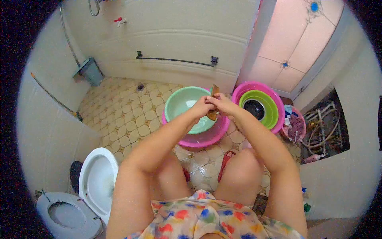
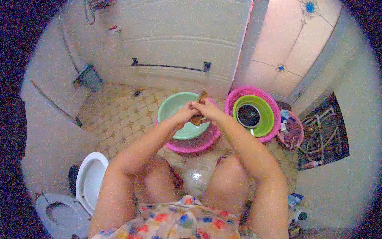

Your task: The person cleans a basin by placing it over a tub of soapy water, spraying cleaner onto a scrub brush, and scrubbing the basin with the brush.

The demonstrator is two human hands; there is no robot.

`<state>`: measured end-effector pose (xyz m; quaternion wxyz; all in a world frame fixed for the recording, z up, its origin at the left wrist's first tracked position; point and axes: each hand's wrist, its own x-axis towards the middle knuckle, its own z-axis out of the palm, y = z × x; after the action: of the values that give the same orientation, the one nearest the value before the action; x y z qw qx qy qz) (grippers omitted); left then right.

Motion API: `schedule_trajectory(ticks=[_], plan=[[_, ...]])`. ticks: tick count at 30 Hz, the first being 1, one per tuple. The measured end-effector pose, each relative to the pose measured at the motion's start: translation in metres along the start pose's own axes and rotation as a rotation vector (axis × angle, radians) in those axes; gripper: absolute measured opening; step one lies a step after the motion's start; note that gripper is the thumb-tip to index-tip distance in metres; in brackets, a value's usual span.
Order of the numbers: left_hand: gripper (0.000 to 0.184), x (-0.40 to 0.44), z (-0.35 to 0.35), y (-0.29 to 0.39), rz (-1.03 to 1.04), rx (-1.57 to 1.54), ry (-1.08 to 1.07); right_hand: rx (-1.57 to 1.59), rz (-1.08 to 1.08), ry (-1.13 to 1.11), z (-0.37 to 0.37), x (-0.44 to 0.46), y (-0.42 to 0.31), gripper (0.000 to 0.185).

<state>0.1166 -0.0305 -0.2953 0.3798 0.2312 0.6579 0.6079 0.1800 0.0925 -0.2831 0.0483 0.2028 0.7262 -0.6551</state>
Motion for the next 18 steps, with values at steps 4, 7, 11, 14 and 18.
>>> schedule_trajectory(ticks=[4,7,11,14,18], plan=[[0.053,0.006,-0.034,0.007,-0.084,0.073,-0.165,0.148,-0.015,-0.053,0.009,0.023,-0.007,0.041],[0.054,0.010,-0.067,0.011,-0.118,0.201,-0.212,0.131,0.112,-0.037,0.006,0.041,-0.003,0.053],[0.042,0.036,-0.140,-0.049,-0.247,0.300,0.120,-0.149,0.105,-0.002,-0.016,0.080,0.036,0.047],[0.027,0.060,-0.236,-0.179,-0.462,0.590,0.068,-0.244,0.040,0.013,-0.037,0.121,0.092,0.047],[0.031,0.018,-0.208,-0.200,-0.605,0.481,-0.031,-0.403,0.063,0.009,-0.051,0.156,0.153,0.046]])
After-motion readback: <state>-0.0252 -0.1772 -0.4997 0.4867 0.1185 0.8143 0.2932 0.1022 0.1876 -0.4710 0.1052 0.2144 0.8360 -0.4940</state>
